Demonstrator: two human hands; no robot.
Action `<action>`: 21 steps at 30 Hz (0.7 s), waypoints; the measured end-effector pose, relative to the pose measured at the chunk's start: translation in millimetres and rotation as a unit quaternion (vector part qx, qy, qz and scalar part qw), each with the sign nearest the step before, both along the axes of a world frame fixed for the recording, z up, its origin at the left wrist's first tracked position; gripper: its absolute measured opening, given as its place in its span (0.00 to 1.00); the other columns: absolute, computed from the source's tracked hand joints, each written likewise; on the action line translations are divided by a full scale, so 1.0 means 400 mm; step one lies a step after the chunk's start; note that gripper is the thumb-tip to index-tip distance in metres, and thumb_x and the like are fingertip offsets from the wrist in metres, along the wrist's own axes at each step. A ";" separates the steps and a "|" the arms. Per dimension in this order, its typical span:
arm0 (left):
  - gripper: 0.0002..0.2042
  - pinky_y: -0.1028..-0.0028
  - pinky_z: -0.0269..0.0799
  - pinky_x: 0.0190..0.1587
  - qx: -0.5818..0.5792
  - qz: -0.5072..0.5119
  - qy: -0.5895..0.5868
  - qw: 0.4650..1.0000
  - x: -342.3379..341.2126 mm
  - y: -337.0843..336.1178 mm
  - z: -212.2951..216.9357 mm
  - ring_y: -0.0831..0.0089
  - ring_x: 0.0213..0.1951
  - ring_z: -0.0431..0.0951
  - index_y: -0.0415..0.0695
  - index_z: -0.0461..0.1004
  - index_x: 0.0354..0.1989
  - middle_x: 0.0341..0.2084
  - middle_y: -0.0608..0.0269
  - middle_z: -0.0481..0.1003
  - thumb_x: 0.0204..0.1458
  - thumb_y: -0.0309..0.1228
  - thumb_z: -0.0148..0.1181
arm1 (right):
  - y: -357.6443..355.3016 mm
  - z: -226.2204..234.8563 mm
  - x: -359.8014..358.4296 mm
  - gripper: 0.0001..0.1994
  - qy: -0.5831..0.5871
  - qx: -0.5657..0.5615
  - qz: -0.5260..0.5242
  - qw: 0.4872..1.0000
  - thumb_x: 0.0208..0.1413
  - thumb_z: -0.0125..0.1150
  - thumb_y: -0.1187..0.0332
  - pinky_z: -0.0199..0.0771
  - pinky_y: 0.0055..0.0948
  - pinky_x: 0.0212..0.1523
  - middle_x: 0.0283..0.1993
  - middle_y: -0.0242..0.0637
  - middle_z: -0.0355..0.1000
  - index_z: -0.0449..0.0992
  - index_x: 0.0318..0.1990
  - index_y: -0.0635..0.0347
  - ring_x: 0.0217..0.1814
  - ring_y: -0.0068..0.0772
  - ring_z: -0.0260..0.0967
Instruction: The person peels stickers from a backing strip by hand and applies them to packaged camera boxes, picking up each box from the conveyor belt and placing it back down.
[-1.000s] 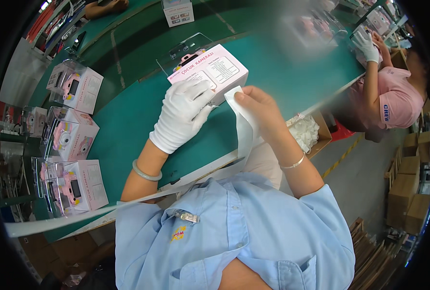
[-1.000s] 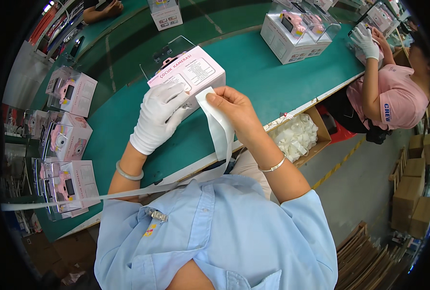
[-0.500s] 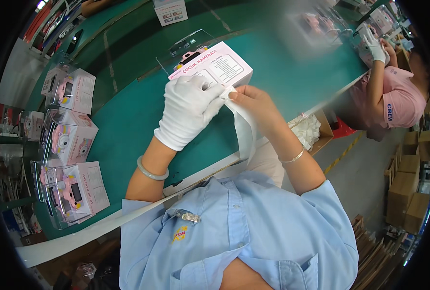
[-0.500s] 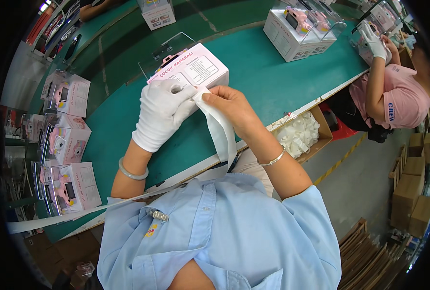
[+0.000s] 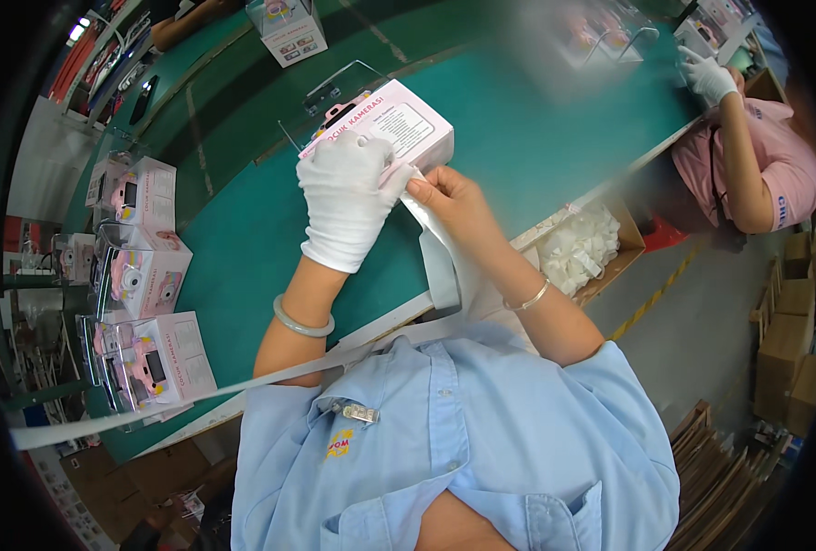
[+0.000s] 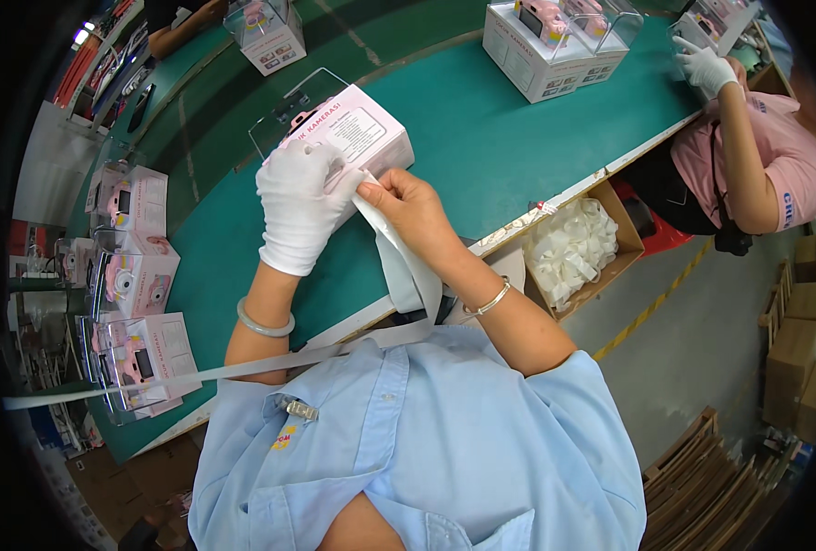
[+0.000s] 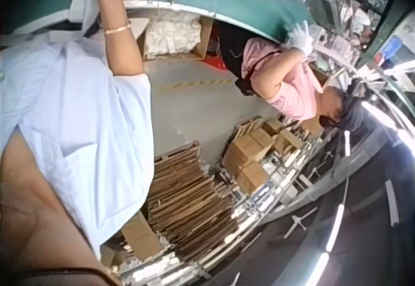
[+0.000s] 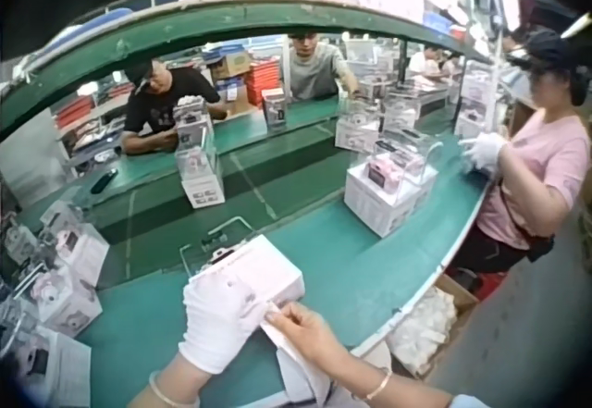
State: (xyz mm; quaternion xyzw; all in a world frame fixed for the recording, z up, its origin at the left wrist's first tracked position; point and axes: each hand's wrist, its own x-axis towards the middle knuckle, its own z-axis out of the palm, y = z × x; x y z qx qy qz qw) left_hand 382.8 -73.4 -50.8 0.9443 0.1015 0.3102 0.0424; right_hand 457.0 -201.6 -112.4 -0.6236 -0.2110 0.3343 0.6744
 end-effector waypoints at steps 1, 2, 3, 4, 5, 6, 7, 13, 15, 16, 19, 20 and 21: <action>0.10 0.63 0.65 0.28 0.002 0.003 0.000 1.000 0.004 -0.003 0.000 0.59 0.26 0.71 0.45 0.73 0.21 0.18 0.58 0.69 0.33 0.36 0.66 | -0.009 -0.010 -0.006 0.12 0.000 0.002 0.003 1.000 0.53 0.61 0.62 0.60 0.19 0.23 0.22 0.24 0.66 0.70 0.25 0.60 0.24 0.13 0.57; 0.12 0.63 0.65 0.28 0.026 0.016 0.013 0.999 0.015 -0.006 -0.003 0.59 0.26 0.71 0.45 0.73 0.21 0.19 0.58 0.69 0.32 0.37 0.67 | -0.024 -0.030 -0.012 0.13 -0.093 -0.054 0.068 0.992 0.53 0.61 0.62 0.60 0.21 0.23 0.22 0.25 0.65 0.70 0.24 0.60 0.23 0.14 0.56; 0.13 0.63 0.65 0.28 0.048 0.030 0.026 0.998 0.022 -0.011 -0.005 0.59 0.27 0.71 0.45 0.72 0.22 0.20 0.58 0.69 0.31 0.38 0.68 | -0.040 -0.039 -0.025 0.13 -0.185 -0.110 0.132 0.968 0.53 0.61 0.62 0.60 0.22 0.22 0.21 0.26 0.65 0.70 0.24 0.60 0.23 0.14 0.56; 0.15 0.63 0.65 0.28 0.070 0.048 0.038 0.996 0.025 -0.016 -0.007 0.59 0.27 0.71 0.45 0.71 0.22 0.21 0.58 0.70 0.30 0.39 0.69 | -0.054 -0.035 -0.057 0.12 -0.163 -0.115 0.112 0.973 0.52 0.62 0.62 0.59 0.24 0.22 0.20 0.27 0.65 0.69 0.24 0.59 0.22 0.15 0.56; 0.15 0.63 0.65 0.28 0.071 0.054 0.036 0.995 0.022 -0.023 -0.006 0.59 0.27 0.71 0.45 0.71 0.22 0.21 0.58 0.70 0.30 0.39 0.69 | -0.072 -0.023 -0.079 0.12 -0.071 -0.058 0.171 0.981 0.52 0.62 0.63 0.58 0.23 0.22 0.20 0.26 0.65 0.69 0.24 0.59 0.23 0.14 0.57; 0.16 0.64 0.65 0.30 0.082 0.068 0.046 0.993 0.020 -0.028 -0.005 0.59 0.28 0.71 0.45 0.71 0.24 0.21 0.58 0.70 0.30 0.40 0.69 | -0.087 -0.011 -0.095 0.12 -0.050 -0.061 0.177 0.981 0.52 0.62 0.63 0.59 0.21 0.23 0.20 0.25 0.64 0.70 0.24 0.59 0.24 0.14 0.57; 0.17 0.65 0.66 0.32 0.092 0.081 0.056 0.991 0.015 -0.032 -0.004 0.58 0.29 0.71 0.44 0.71 0.25 0.21 0.59 0.70 0.29 0.40 0.69 | -0.097 0.002 -0.105 0.11 -0.029 -0.064 0.183 0.981 0.52 0.62 0.63 0.59 0.20 0.23 0.20 0.24 0.64 0.70 0.25 0.59 0.24 0.13 0.57; 0.20 0.69 0.66 0.41 -0.135 0.059 -0.268 0.952 -0.029 0.119 -0.015 0.67 0.38 0.69 0.42 0.71 0.42 0.35 0.57 0.69 0.44 0.42 0.62 | -0.127 0.072 -0.001 0.07 0.068 0.015 0.077 0.995 0.53 0.61 0.64 0.62 0.13 0.28 0.26 0.22 0.69 0.74 0.29 0.57 0.28 0.10 0.62; 0.23 0.74 0.64 0.38 -0.392 0.138 -0.301 0.858 -0.052 0.266 -0.065 0.74 0.39 0.66 0.41 0.66 0.49 0.38 0.61 0.67 0.50 0.43 0.58 | -0.104 0.104 0.006 0.08 0.045 0.014 0.108 0.993 0.53 0.61 0.64 0.62 0.13 0.28 0.26 0.22 0.69 0.74 0.29 0.57 0.29 0.10 0.62; 0.28 0.76 0.64 0.42 -0.532 0.106 -0.230 0.808 -0.068 0.314 -0.075 0.74 0.41 0.66 0.40 0.64 0.52 0.39 0.62 0.68 0.53 0.51 0.51 | -0.090 0.118 0.013 0.08 0.030 0.008 0.128 0.991 0.53 0.61 0.64 0.63 0.13 0.29 0.26 0.22 0.69 0.74 0.30 0.58 0.29 0.10 0.62; 0.32 0.75 0.64 0.46 -0.593 0.080 0.024 0.801 -0.020 0.334 -0.100 0.71 0.45 0.68 0.44 0.62 0.56 0.46 0.59 0.67 0.50 0.57 0.50 | -0.028 0.089 0.033 0.08 -0.018 -0.003 0.169 0.986 0.53 0.61 0.63 0.63 0.13 0.29 0.28 0.23 0.70 0.75 0.31 0.59 0.30 0.10 0.62; 0.32 0.73 0.65 0.46 -0.619 0.062 -0.001 0.783 0.004 0.325 -0.108 0.70 0.44 0.69 0.45 0.62 0.55 0.46 0.58 0.67 0.50 0.57 0.50 | -0.007 0.076 0.036 0.09 -0.037 -0.007 0.154 0.987 0.53 0.61 0.63 0.63 0.14 0.30 0.29 0.24 0.71 0.75 0.32 0.60 0.30 0.11 0.63; 0.31 0.71 0.66 0.45 -0.646 0.046 -0.025 0.762 0.014 0.304 -0.115 0.69 0.43 0.69 0.46 0.62 0.54 0.47 0.57 0.67 0.49 0.57 0.50 | -0.001 0.076 0.034 0.09 -0.041 -0.006 0.157 0.987 0.53 0.61 0.63 0.63 0.14 0.30 0.29 0.24 0.71 0.75 0.32 0.60 0.30 0.11 0.63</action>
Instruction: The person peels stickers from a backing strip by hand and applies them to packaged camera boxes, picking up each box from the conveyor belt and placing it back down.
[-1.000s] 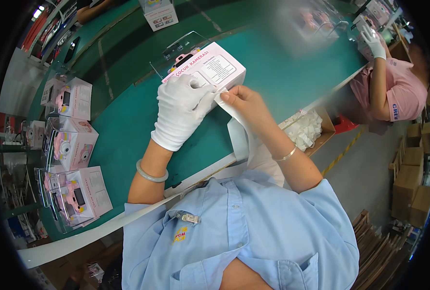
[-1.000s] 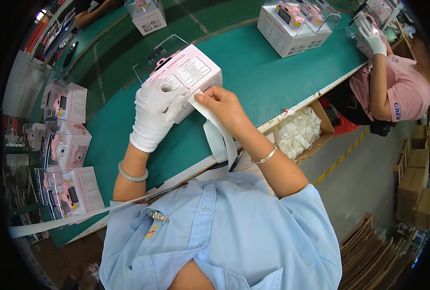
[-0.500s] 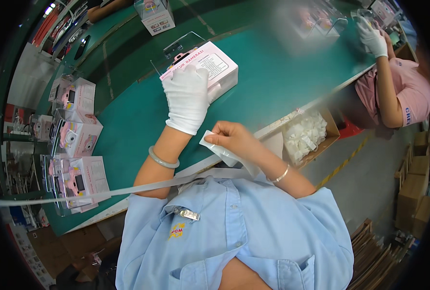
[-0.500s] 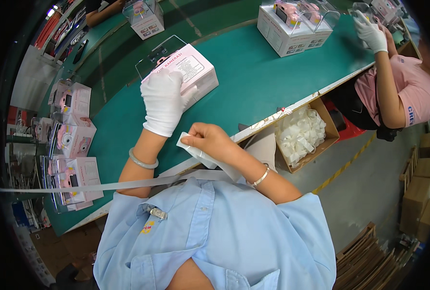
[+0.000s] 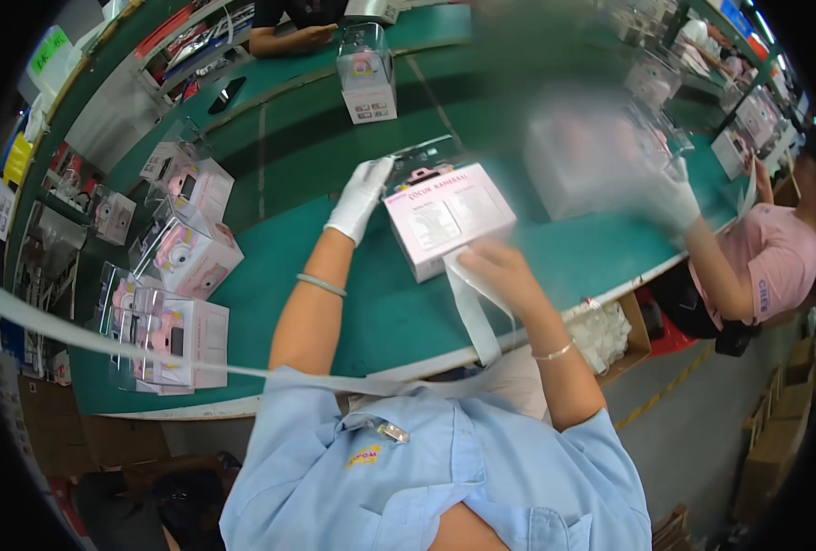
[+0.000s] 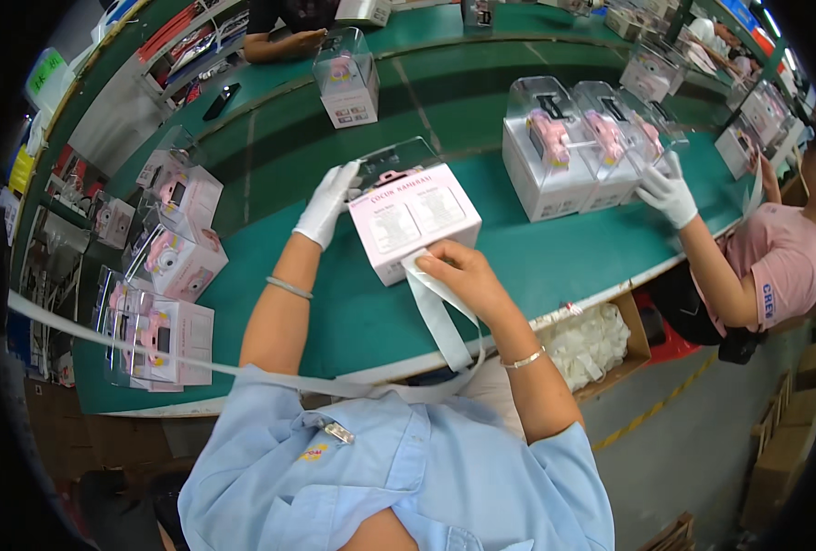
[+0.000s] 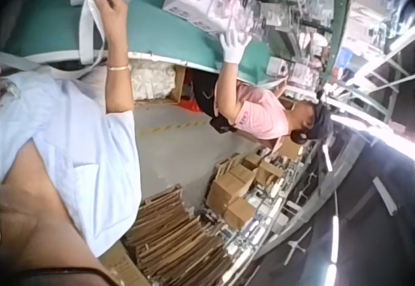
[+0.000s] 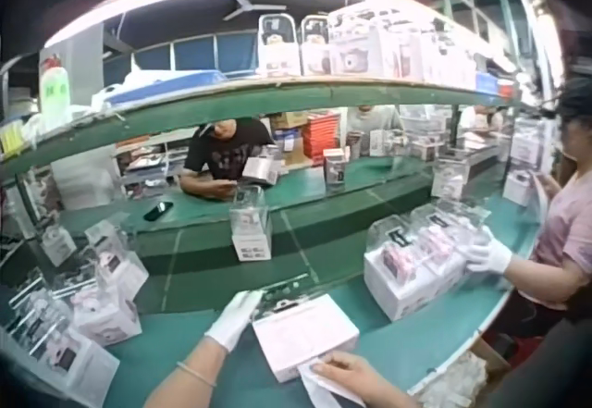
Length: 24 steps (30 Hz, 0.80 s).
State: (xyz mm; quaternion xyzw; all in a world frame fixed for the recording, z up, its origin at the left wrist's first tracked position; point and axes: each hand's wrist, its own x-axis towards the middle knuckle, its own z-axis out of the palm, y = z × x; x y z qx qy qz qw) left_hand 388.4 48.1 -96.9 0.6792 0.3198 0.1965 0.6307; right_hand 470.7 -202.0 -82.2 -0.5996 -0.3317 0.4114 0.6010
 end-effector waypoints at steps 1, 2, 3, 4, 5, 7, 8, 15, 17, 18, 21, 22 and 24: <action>0.28 0.69 0.66 0.43 -0.041 0.007 -0.026 0.999 0.006 -0.007 0.003 0.72 0.40 0.66 0.48 0.63 0.52 0.46 0.63 0.66 0.50 0.55 0.51 | 0.002 0.000 0.005 0.09 0.008 -0.015 -0.013 1.000 0.53 0.61 0.63 0.64 0.14 0.30 0.29 0.24 0.71 0.76 0.32 0.61 0.30 0.11 0.63; 0.25 0.68 0.65 0.40 -0.082 0.015 -0.052 0.995 0.010 -0.021 0.016 0.75 0.38 0.64 0.49 0.65 0.49 0.45 0.69 0.65 0.50 0.53 0.53 | -0.001 0.000 0.011 0.10 0.016 -0.031 -0.026 0.999 0.52 0.62 0.63 0.64 0.15 0.31 0.29 0.24 0.71 0.76 0.32 0.62 0.30 0.12 0.63; 0.24 0.69 0.66 0.39 -0.118 0.021 -0.048 0.992 0.009 -0.049 0.052 0.76 0.38 0.64 0.50 0.64 0.49 0.43 0.70 0.65 0.49 0.52 0.54 | -0.004 0.001 0.013 0.09 0.011 -0.044 -0.031 0.999 0.53 0.61 0.65 0.65 0.16 0.32 0.29 0.25 0.71 0.76 0.33 0.63 0.31 0.13 0.64; 0.23 0.70 0.66 0.39 -0.159 0.030 -0.089 0.983 0.015 -0.042 0.044 0.76 0.39 0.65 0.47 0.64 0.48 0.43 0.68 0.65 0.48 0.45 0.60 | -0.004 -0.006 0.017 0.09 0.010 -0.045 -0.026 0.999 0.53 0.61 0.65 0.65 0.16 0.32 0.29 0.25 0.71 0.76 0.33 0.63 0.31 0.13 0.64; 0.22 0.72 0.66 0.40 -0.143 0.052 -0.135 0.979 0.023 -0.031 0.039 0.77 0.40 0.65 0.45 0.65 0.47 0.43 0.66 0.65 0.46 0.41 0.62 | -0.004 -0.016 0.018 0.08 0.043 -0.022 -0.023 0.999 0.53 0.61 0.66 0.65 0.16 0.32 0.30 0.25 0.71 0.76 0.32 0.63 0.31 0.13 0.64; 0.21 0.75 0.66 0.41 -0.070 0.095 -0.201 0.972 0.020 -0.004 0.044 0.77 0.40 0.66 0.42 0.66 0.46 0.43 0.63 0.65 0.44 0.32 0.65 | 0.012 -0.005 0.011 0.05 0.029 -0.007 -0.018 0.999 0.54 0.59 0.69 0.64 0.15 0.34 0.30 0.23 0.71 0.76 0.32 0.61 0.32 0.12 0.63; 0.21 0.76 0.66 0.42 -0.019 0.103 -0.219 0.970 0.024 0.007 0.073 0.77 0.39 0.66 0.41 0.66 0.45 0.43 0.62 0.65 0.42 0.28 0.66 | 0.015 -0.011 0.016 0.05 0.023 -0.017 -0.028 0.999 0.54 0.59 0.69 0.63 0.15 0.35 0.30 0.22 0.68 0.76 0.32 0.60 0.33 0.13 0.62; 0.26 0.65 0.57 0.57 0.630 0.249 -0.120 0.726 -0.110 0.256 0.211 0.60 0.54 0.60 0.39 0.64 0.48 0.50 0.53 0.61 0.40 0.31 0.68 | 0.021 0.032 0.023 0.08 -0.021 -0.010 -0.101 0.995 0.54 0.59 0.65 0.63 0.16 0.34 0.32 0.25 0.67 0.76 0.33 0.60 0.34 0.14 0.62; 0.28 0.64 0.58 0.56 0.666 0.270 -0.094 0.689 -0.144 0.338 0.167 0.58 0.54 0.60 0.38 0.65 0.47 0.50 0.51 0.61 0.38 0.33 0.69 | 0.005 0.039 0.017 0.09 0.036 -0.060 -0.107 0.992 0.54 0.60 0.62 0.64 0.15 0.31 0.29 0.24 0.69 0.76 0.33 0.58 0.30 0.12 0.63; 0.27 0.62 0.60 0.55 0.671 0.278 -0.078 0.683 -0.158 0.370 0.135 0.57 0.51 0.62 0.37 0.66 0.46 0.48 0.50 0.63 0.38 0.36 0.69 | -0.003 0.035 0.018 0.09 0.039 -0.061 -0.113 0.991 0.54 0.60 0.62 0.64 0.15 0.31 0.29 0.24 0.69 0.76 0.33 0.58 0.30 0.12 0.63; 0.26 0.58 0.61 0.53 0.687 0.358 0.006 0.632 -0.183 0.405 0.094 0.52 0.49 0.66 0.37 0.68 0.45 0.48 0.47 0.65 0.40 0.39 0.66 | -0.030 0.016 0.026 0.11 0.141 -0.001 -0.168 0.976 0.54 0.59 0.60 0.64 0.14 0.23 0.26 0.24 0.70 0.76 0.34 0.58 0.24 0.12 0.64; 0.25 0.57 0.61 0.53 0.694 0.400 0.066 0.595 -0.202 0.389 0.097 0.51 0.49 0.67 0.37 0.68 0.45 0.48 0.46 0.65 0.41 0.40 0.65 | -0.038 0.016 0.031 0.12 0.132 0.000 -0.175 0.976 0.55 0.59 0.59 0.64 0.14 0.21 0.25 0.25 0.70 0.75 0.34 0.59 0.23 0.12 0.64; 0.22 0.60 0.60 0.55 0.689 0.368 0.021 0.624 -0.140 0.205 0.155 0.52 0.52 0.64 0.38 0.67 0.48 0.50 0.47 0.64 0.44 0.32 0.61 | -0.052 0.022 0.039 0.12 0.133 -0.008 -0.194 0.972 0.56 0.58 0.59 0.64 0.14 0.21 0.26 0.25 0.70 0.75 0.36 0.60 0.23 0.12 0.64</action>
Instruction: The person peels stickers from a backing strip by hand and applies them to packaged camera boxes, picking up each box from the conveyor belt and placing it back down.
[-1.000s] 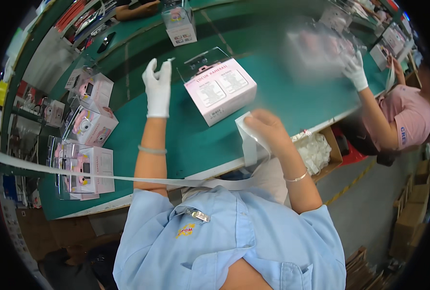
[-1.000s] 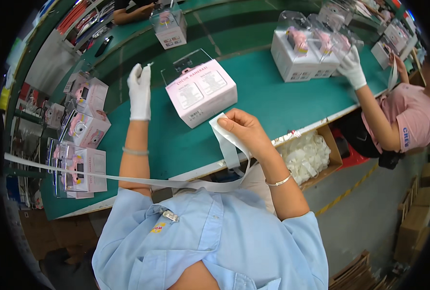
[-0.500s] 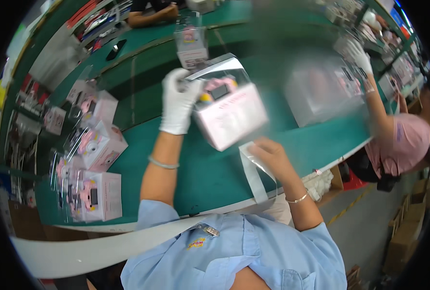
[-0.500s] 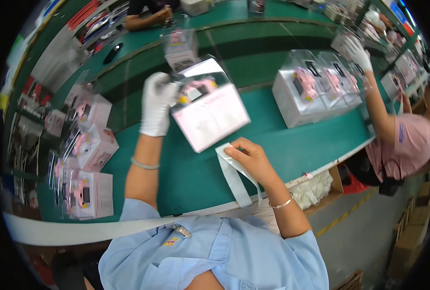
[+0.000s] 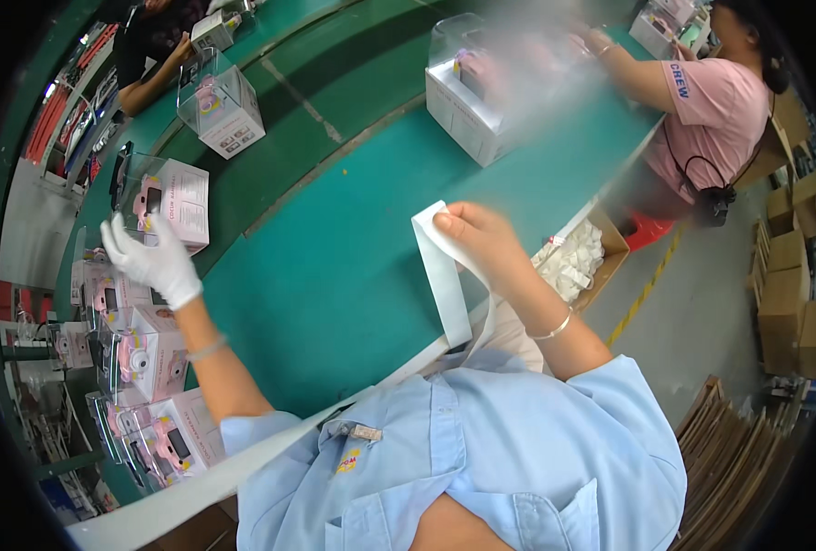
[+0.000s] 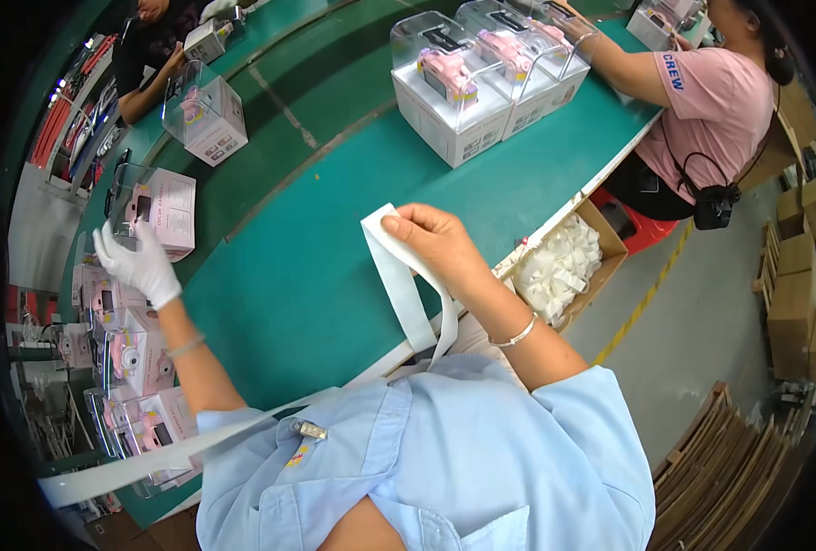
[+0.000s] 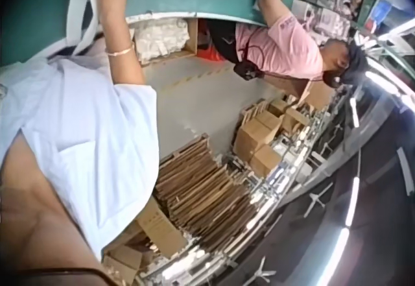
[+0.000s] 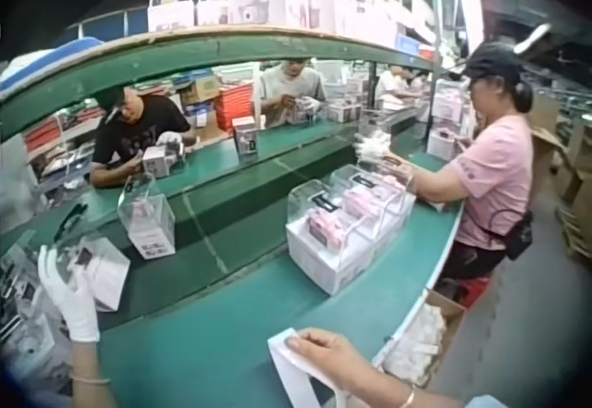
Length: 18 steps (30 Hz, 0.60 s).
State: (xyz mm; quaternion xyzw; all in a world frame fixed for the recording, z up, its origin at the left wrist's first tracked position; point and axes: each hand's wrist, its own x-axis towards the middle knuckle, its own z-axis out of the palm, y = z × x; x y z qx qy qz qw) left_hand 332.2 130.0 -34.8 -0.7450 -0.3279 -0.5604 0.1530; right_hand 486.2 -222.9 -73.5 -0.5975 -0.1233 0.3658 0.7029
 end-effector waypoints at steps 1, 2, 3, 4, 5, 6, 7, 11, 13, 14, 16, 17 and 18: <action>0.20 0.63 0.59 0.56 -0.055 -0.175 -0.031 0.983 0.014 -0.093 0.007 0.59 0.54 0.64 0.38 0.66 0.50 0.51 0.51 0.64 0.46 0.24 0.57 | -0.004 0.007 0.000 0.12 0.005 0.001 0.002 1.000 0.56 0.58 0.59 0.64 0.14 0.21 0.26 0.25 0.70 0.75 0.36 0.60 0.23 0.12 0.64; 0.20 0.66 0.59 0.56 -0.248 -0.265 -0.055 0.930 0.032 -0.203 0.002 0.64 0.54 0.64 0.39 0.64 0.51 0.51 0.55 0.64 0.46 0.19 0.54 | -0.009 0.015 -0.004 0.12 -0.004 0.004 0.007 1.000 0.55 0.58 0.59 0.64 0.14 0.22 0.27 0.26 0.70 0.74 0.37 0.60 0.24 0.12 0.64; 0.22 0.69 0.58 0.58 -0.436 -0.388 -0.031 0.811 0.032 -0.335 0.024 0.68 0.55 0.64 0.38 0.60 0.56 0.54 0.55 0.63 0.51 0.20 0.52 | -0.014 0.023 -0.012 0.13 -0.013 0.009 0.014 1.000 0.55 0.59 0.60 0.64 0.14 0.23 0.28 0.26 0.70 0.73 0.38 0.60 0.25 0.12 0.64; 0.25 0.69 0.59 0.59 -0.455 -0.509 -0.021 0.731 0.030 -0.382 -0.020 0.68 0.55 0.66 0.40 0.60 0.56 0.51 0.58 0.65 0.46 0.18 0.53 | -0.016 0.035 -0.032 0.13 -0.012 0.010 0.023 1.000 0.55 0.59 0.60 0.64 0.14 0.23 0.28 0.26 0.70 0.73 0.38 0.60 0.25 0.12 0.64; 0.26 0.68 0.59 0.58 -0.519 -0.540 -0.015 0.663 0.032 -0.463 -0.029 0.68 0.55 0.66 0.41 0.59 0.57 0.51 0.58 0.66 0.46 0.18 0.53 | -0.017 0.046 -0.045 0.13 -0.023 0.015 0.026 0.999 0.55 0.59 0.60 0.65 0.14 0.24 0.28 0.26 0.70 0.72 0.40 0.61 0.26 0.12 0.64; 0.27 0.68 0.60 0.58 -0.493 -0.549 0.052 0.672 0.034 -0.504 -0.044 0.67 0.55 0.66 0.41 0.59 0.57 0.50 0.58 0.67 0.45 0.18 0.54 | -0.019 0.051 -0.057 0.14 -0.035 0.020 0.028 0.999 0.54 0.60 0.61 0.65 0.14 0.26 0.29 0.27 0.70 0.70 0.41 0.61 0.27 0.12 0.65; 0.28 0.68 0.62 0.57 -0.471 -0.565 0.084 0.672 0.039 -0.533 -0.063 0.65 0.54 0.67 0.40 0.57 0.58 0.50 0.56 0.67 0.45 0.20 0.56 | -0.023 0.051 -0.066 0.14 -0.034 0.020 0.032 0.999 0.54 0.60 0.61 0.65 0.14 0.26 0.29 0.27 0.70 0.70 0.41 0.61 0.27 0.12 0.65; 0.22 0.72 0.68 0.48 -0.459 -0.549 0.074 0.695 0.071 -0.592 -0.087 0.64 0.45 0.73 0.43 0.67 0.52 0.42 0.58 0.72 0.45 0.18 0.55 | -0.056 0.041 -0.096 0.15 -0.069 0.045 0.055 0.995 0.54 0.60 0.62 0.65 0.13 0.28 0.29 0.27 0.69 0.67 0.43 0.62 0.29 0.13 0.65; 0.17 0.73 0.69 0.42 -0.386 -0.582 0.055 0.713 0.072 -0.599 -0.090 0.66 0.38 0.74 0.43 0.73 0.44 0.34 0.61 0.75 0.44 0.16 0.54 | -0.080 0.046 -0.113 0.15 -0.098 0.041 0.057 0.993 0.55 0.59 0.60 0.65 0.13 0.28 0.30 0.27 0.69 0.67 0.43 0.62 0.29 0.13 0.64; 0.17 0.73 0.69 0.42 -0.385 -0.584 0.058 0.712 0.074 -0.607 -0.091 0.66 0.38 0.74 0.43 0.73 0.44 0.34 0.61 0.75 0.44 0.16 0.54 | -0.095 0.058 -0.122 0.16 -0.060 0.052 0.042 0.996 0.56 0.58 0.59 0.64 0.13 0.29 0.30 0.27 0.69 0.67 0.43 0.62 0.29 0.12 0.64; 0.14 0.73 0.68 0.39 -0.363 -0.562 0.021 0.743 0.079 -0.624 -0.093 0.67 0.34 0.73 0.43 0.76 0.39 0.31 0.62 0.75 0.43 0.15 0.55 | -0.120 0.063 -0.131 0.17 -0.021 0.066 0.022 0.997 0.56 0.57 0.57 0.64 0.13 0.30 0.31 0.27 0.68 0.68 0.43 0.62 0.30 0.12 0.63; 0.15 0.73 0.68 0.38 -0.352 -0.564 0.018 0.747 0.082 -0.625 -0.097 0.66 0.34 0.73 0.45 0.76 0.39 0.31 0.62 0.75 0.42 0.16 0.56 | -0.132 0.063 -0.131 0.17 -0.004 0.063 0.026 0.998 0.57 0.56 0.56 0.64 0.14 0.31 0.32 0.27 0.68 0.69 0.43 0.61 0.30 0.12 0.63; 0.15 0.73 0.68 0.38 -0.350 -0.566 0.021 0.746 0.083 -0.628 -0.097 0.66 0.34 0.73 0.45 0.76 0.39 0.31 0.62 0.75 0.42 0.16 0.56 | -0.142 0.063 -0.130 0.17 0.012 0.061 0.031 0.998 0.57 0.55 0.55 0.64 0.15 0.32 0.32 0.27 0.68 0.69 0.42 0.61 0.31 0.12 0.62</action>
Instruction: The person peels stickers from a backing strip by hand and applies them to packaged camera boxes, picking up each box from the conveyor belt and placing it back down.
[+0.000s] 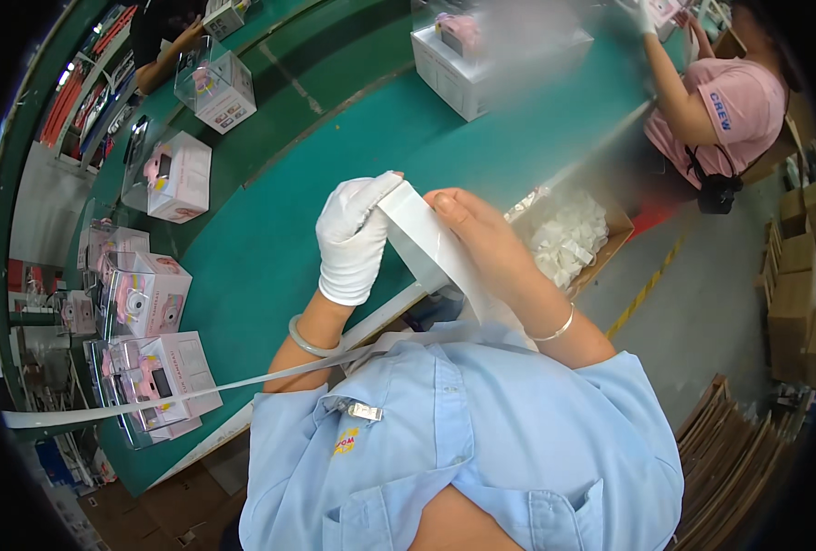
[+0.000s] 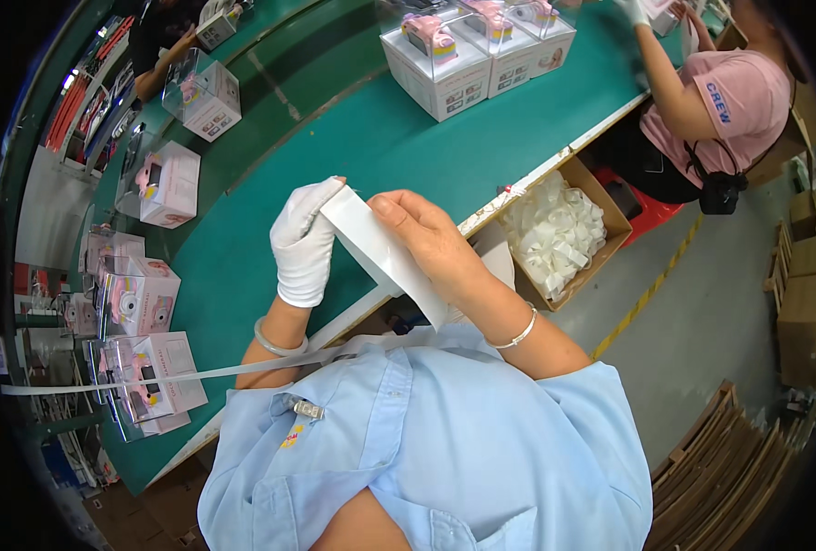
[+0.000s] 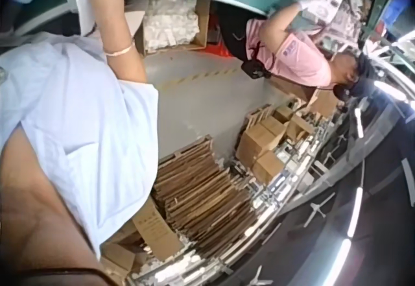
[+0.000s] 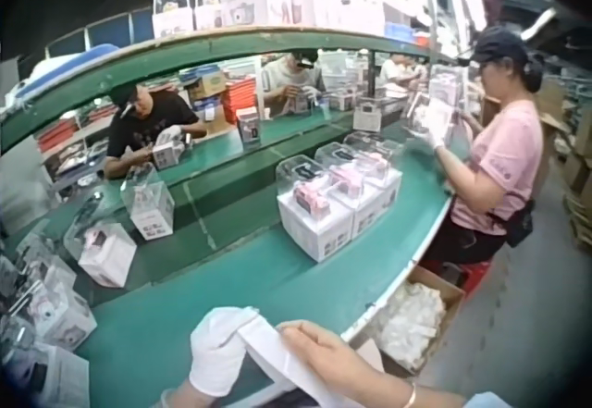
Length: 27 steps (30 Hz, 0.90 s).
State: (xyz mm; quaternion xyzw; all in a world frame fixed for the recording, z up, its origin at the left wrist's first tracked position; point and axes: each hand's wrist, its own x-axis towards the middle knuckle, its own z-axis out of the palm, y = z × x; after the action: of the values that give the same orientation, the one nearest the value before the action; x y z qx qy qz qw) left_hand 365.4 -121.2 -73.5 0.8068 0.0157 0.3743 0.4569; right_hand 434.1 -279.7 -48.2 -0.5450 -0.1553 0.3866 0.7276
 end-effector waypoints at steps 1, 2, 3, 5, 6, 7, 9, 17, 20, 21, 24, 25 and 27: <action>0.15 0.73 0.68 0.37 0.030 0.005 -0.007 1.000 0.001 -0.003 0.001 0.66 0.33 0.73 0.45 0.76 0.39 0.31 0.62 0.75 0.42 0.17 0.57 | -0.008 0.000 0.000 0.17 0.001 0.003 -0.002 1.000 0.57 0.55 0.55 0.64 0.15 0.32 0.32 0.27 0.68 0.69 0.42 0.61 0.31 0.12 0.62; 0.14 0.73 0.68 0.37 0.059 0.011 -0.014 0.998 0.004 -0.006 0.001 0.66 0.33 0.73 0.46 0.76 0.39 0.30 0.63 0.75 0.42 0.18 0.57 | -0.014 -0.002 0.000 0.16 0.019 0.005 0.015 1.000 0.57 0.55 0.56 0.64 0.15 0.32 0.32 0.26 0.68 0.70 0.42 0.61 0.32 0.12 0.62; 0.14 0.73 0.68 0.37 0.061 0.010 -0.013 0.998 0.007 -0.011 0.003 0.66 0.33 0.73 0.46 0.76 0.39 0.30 0.63 0.75 0.42 0.18 0.57 | -0.018 -0.003 0.001 0.16 0.037 0.008 0.033 0.999 0.57 0.55 0.56 0.64 0.16 0.33 0.32 0.26 0.68 0.71 0.42 0.60 0.32 0.12 0.62; 0.13 0.72 0.68 0.36 0.082 0.019 -0.016 0.996 0.012 -0.021 0.011 0.66 0.33 0.73 0.46 0.76 0.38 0.30 0.63 0.75 0.42 0.19 0.59 | -0.023 0.009 0.002 0.15 0.032 0.012 0.043 0.998 0.57 0.55 0.56 0.64 0.15 0.33 0.32 0.25 0.68 0.71 0.42 0.60 0.32 0.12 0.62; 0.13 0.72 0.68 0.36 0.084 0.019 -0.017 0.996 0.013 -0.026 0.013 0.66 0.33 0.73 0.46 0.76 0.38 0.30 0.63 0.75 0.42 0.19 0.59 | -0.024 0.016 0.002 0.15 0.027 0.015 0.054 0.998 0.57 0.56 0.57 0.64 0.15 0.33 0.32 0.25 0.68 0.72 0.41 0.59 0.32 0.12 0.62; 0.12 0.72 0.68 0.36 0.063 0.012 -0.011 0.998 0.013 -0.031 0.013 0.67 0.32 0.73 0.45 0.76 0.37 0.29 0.63 0.74 0.43 0.20 0.59 | -0.025 0.017 0.002 0.15 0.026 0.017 0.055 0.998 0.57 0.56 0.57 0.64 0.15 0.33 0.32 0.25 0.68 0.72 0.41 0.59 0.32 0.12 0.62; 0.10 0.73 0.68 0.35 0.045 0.007 -0.004 0.999 0.014 -0.036 0.012 0.67 0.32 0.73 0.44 0.76 0.36 0.28 0.63 0.74 0.44 0.20 0.59 | -0.018 0.012 0.007 0.13 0.015 0.032 0.035 0.999 0.56 0.57 0.59 0.64 0.15 0.34 0.32 0.25 0.68 0.72 0.42 0.58 0.32 0.12 0.62; 0.07 0.79 0.65 0.33 -0.108 -0.086 0.114 0.984 0.014 -0.103 0.035 0.76 0.30 0.70 0.42 0.76 0.39 0.28 0.65 0.71 0.52 0.27 0.57 | -0.035 -0.009 0.038 0.10 -0.057 0.068 -0.048 0.995 0.54 0.61 0.67 0.65 0.15 0.37 0.33 0.24 0.67 0.71 0.41 0.59 0.34 0.12 0.62; 0.08 0.80 0.64 0.34 -0.168 -0.118 0.116 0.972 0.023 -0.117 0.053 0.78 0.32 0.69 0.42 0.75 0.40 0.30 0.66 0.70 0.53 0.28 0.55 | -0.046 0.013 0.051 0.09 -0.041 0.062 -0.023 0.997 0.53 0.60 0.68 0.64 0.15 0.37 0.32 0.23 0.65 0.72 0.40 0.59 0.34 0.12 0.61; 0.08 0.80 0.64 0.34 -0.169 -0.118 0.115 0.972 0.025 -0.121 0.053 0.78 0.32 0.69 0.42 0.75 0.40 0.30 0.66 0.70 0.53 0.28 0.55 | -0.049 0.017 0.056 0.07 -0.048 0.065 -0.020 0.997 0.54 0.60 0.69 0.64 0.15 0.37 0.31 0.23 0.64 0.73 0.39 0.58 0.34 0.12 0.61; 0.08 0.80 0.64 0.35 -0.209 -0.115 0.166 0.957 0.038 -0.137 0.058 0.78 0.32 0.69 0.42 0.74 0.41 0.30 0.67 0.70 0.54 0.26 0.54 | -0.058 0.013 0.070 0.06 -0.088 0.064 -0.059 0.992 0.53 0.60 0.69 0.63 0.15 0.36 0.29 0.23 0.63 0.74 0.38 0.57 0.33 0.13 0.60; 0.09 0.80 0.64 0.37 -0.209 -0.122 0.198 0.950 0.043 -0.143 0.065 0.78 0.34 0.69 0.42 0.74 0.42 0.32 0.67 0.70 0.54 0.25 0.53 | -0.062 0.010 0.075 0.06 -0.088 0.063 -0.059 0.992 0.53 0.60 0.69 0.63 0.15 0.36 0.29 0.23 0.63 0.74 0.38 0.57 0.33 0.13 0.60; 0.10 0.80 0.65 0.40 -0.207 -0.127 0.230 0.942 0.048 -0.151 0.072 0.77 0.36 0.70 0.42 0.73 0.44 0.34 0.66 0.70 0.53 0.24 0.53 | -0.065 0.005 0.084 0.06 -0.082 0.066 -0.083 0.991 0.53 0.60 0.69 0.63 0.16 0.36 0.29 0.22 0.61 0.74 0.37 0.58 0.32 0.12 0.59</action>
State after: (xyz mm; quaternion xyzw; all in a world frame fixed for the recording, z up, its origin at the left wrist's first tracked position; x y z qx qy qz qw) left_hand 384.8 -181.6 -44.7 0.7537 0.0945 0.1058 0.6417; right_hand 467.7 -305.7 -46.2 -0.5362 -0.1937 0.2681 0.7766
